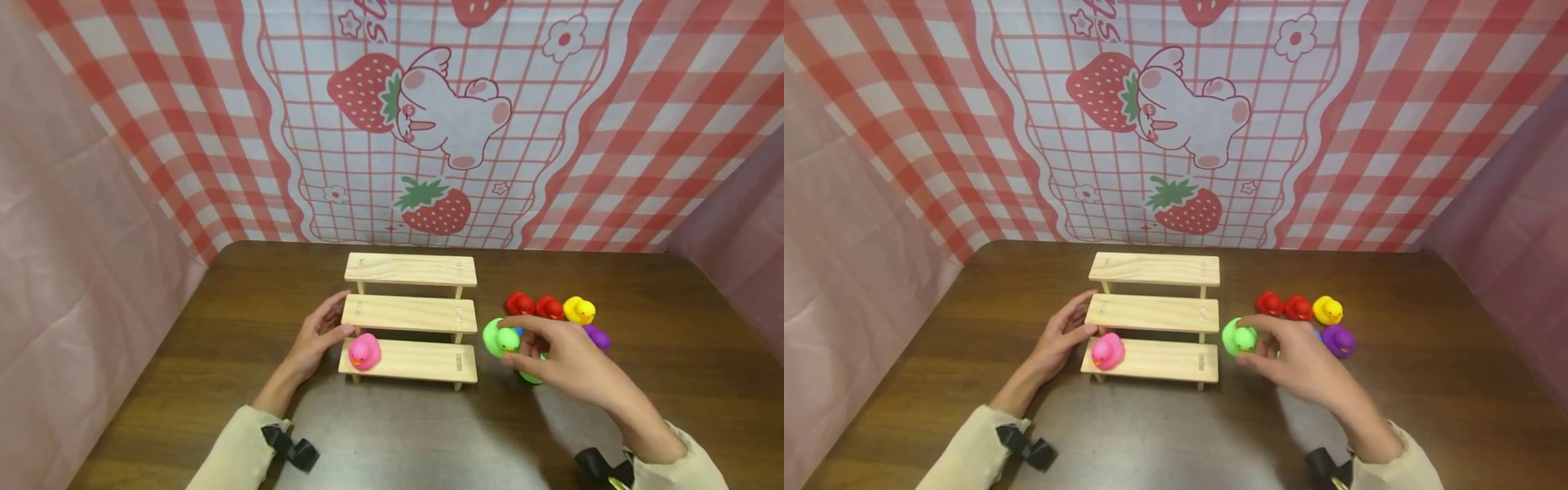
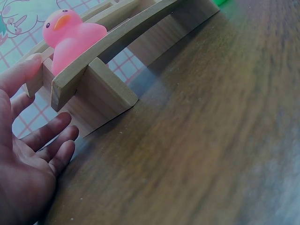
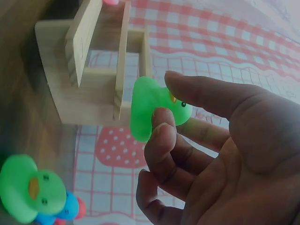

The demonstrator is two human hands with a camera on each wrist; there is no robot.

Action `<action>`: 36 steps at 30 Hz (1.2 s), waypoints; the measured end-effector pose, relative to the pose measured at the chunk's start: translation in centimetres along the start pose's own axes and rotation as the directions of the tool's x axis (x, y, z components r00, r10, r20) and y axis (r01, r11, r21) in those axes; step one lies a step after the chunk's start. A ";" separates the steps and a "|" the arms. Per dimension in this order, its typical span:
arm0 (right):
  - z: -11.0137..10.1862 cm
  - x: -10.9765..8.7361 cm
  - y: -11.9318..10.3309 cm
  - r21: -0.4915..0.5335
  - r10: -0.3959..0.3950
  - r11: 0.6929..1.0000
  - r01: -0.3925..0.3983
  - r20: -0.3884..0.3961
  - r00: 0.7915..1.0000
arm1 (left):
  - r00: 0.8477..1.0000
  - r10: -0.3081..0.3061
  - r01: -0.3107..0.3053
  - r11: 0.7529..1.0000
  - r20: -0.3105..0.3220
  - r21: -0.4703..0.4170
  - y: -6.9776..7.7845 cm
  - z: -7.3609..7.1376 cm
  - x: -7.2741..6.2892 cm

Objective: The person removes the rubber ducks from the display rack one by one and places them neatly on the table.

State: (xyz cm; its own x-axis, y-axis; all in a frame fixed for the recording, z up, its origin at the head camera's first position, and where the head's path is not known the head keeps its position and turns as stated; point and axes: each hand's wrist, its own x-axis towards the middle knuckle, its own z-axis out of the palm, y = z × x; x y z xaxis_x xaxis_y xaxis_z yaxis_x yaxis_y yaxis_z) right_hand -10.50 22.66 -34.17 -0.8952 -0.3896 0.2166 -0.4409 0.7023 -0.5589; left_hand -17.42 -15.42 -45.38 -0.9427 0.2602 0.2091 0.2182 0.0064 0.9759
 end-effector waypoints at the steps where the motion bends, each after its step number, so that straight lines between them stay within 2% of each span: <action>1: -0.2 -0.1 0.1 -0.006 0.009 1.000 -0.009 0.000 1.000 | 1.000 0.000 0.000 1.000 0.001 0.000 0.0 0.0 0.0; 11: -1.2 -1.1 1.8 -0.093 0.064 0.994 -0.065 -0.015 0.998 | 1.000 0.004 -0.004 1.000 0.001 -0.004 0.1 0.1 0.0; 24: -2.3 -2.6 3.9 -0.127 0.117 0.985 -0.119 -0.018 0.993 | 1.000 -0.001 0.001 1.000 -0.006 0.009 0.0 0.1 0.0; 32: -2.6 -3.4 5.4 -0.151 0.088 0.984 -0.092 -0.037 0.995 | 1.000 -0.002 0.002 1.000 -0.006 0.004 0.0 0.0 0.1; 36: -2.9 -3.8 6.2 -0.167 0.108 0.980 -0.112 -0.034 0.994 | 1.000 -0.001 0.001 1.000 -0.006 0.001 0.0 0.0 0.0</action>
State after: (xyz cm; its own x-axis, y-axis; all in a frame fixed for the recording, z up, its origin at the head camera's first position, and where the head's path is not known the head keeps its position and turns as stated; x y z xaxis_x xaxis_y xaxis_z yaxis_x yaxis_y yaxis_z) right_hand -10.01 30.18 -36.16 -0.9391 -0.2910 0.1826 -0.3427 0.8310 -0.4383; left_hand -17.46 -15.37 -45.38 -0.9444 0.2541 0.2085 0.2176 0.0079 0.9760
